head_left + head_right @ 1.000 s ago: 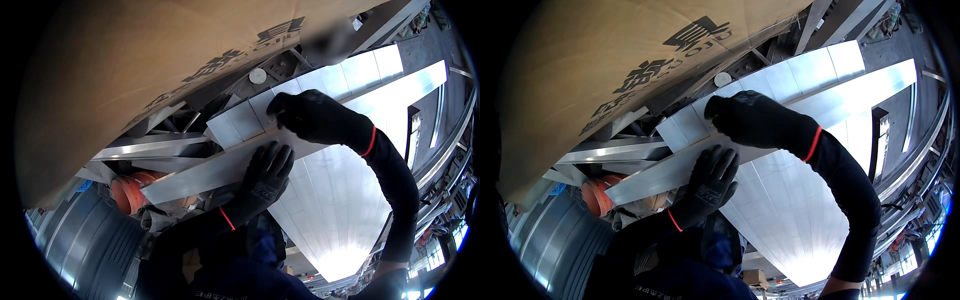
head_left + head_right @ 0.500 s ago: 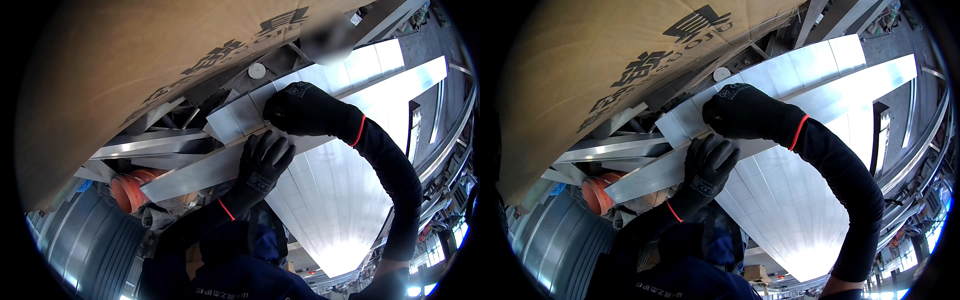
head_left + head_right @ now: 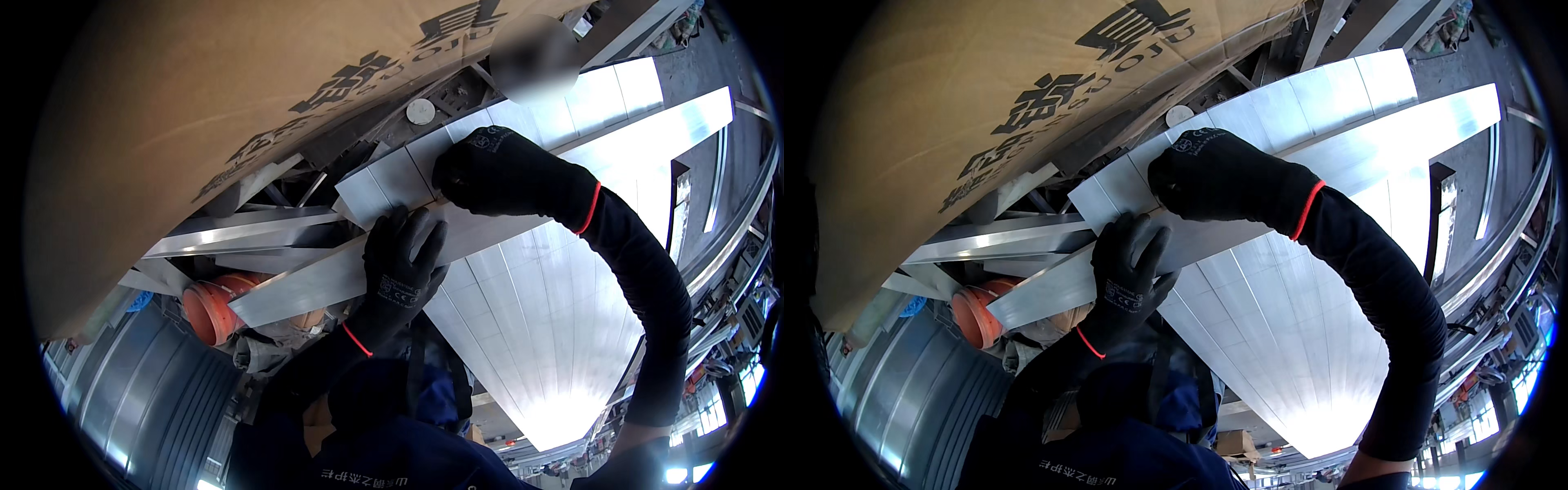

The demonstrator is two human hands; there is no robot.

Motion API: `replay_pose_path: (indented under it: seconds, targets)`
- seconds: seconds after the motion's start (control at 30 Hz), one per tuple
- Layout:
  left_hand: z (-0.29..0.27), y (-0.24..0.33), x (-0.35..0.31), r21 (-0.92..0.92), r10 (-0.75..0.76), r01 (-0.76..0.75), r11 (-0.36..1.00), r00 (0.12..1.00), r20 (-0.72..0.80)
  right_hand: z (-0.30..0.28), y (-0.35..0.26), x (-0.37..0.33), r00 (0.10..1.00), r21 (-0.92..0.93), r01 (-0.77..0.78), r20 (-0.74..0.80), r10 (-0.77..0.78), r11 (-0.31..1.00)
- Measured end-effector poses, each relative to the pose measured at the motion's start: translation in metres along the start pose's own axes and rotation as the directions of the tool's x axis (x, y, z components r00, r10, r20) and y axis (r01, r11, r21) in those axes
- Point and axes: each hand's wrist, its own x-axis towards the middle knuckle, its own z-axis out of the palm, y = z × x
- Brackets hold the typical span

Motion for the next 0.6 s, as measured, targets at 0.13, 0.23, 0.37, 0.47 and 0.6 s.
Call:
replay_pose_path:
  seconds: [0.13, 0.23, 0.37, 0.47, 0.6]
  targets:
    - [0.001, -0.002, -0.004, 0.018, -0.034, 0.034, 0.999, 0.999, -0.014, 0.006, 0.003, 0.009, 0.998, 0.004, 0.056, 0.004, -0.056, 0.998]
    - [0.001, -0.002, -0.003, 0.005, -0.015, 0.015, 1.000, 0.999, -0.035, 0.010, 0.008, 0.006, 0.994, 0.021, 0.098, -0.059, -0.097, 0.995]
    - [0.001, -0.002, -0.002, 0.003, -0.007, 0.007, 1.000, 1.000, -0.028, 0.011, 0.007, 0.003, 0.990, 0.013, 0.103, -0.097, -0.101, 0.995]
    - [0.001, -0.003, -0.002, 0.006, -0.005, 0.006, 1.000, 1.000, -0.029, 0.013, 0.008, 0.004, 0.993, 0.039, 0.095, -0.076, -0.092, 0.995]
    - [-0.001, 0.000, 0.000, 0.014, -0.007, 0.007, 1.000, 1.000, -0.022, 0.008, 0.001, 0.005, 0.997, -0.008, 0.073, -0.027, -0.073, 0.997]
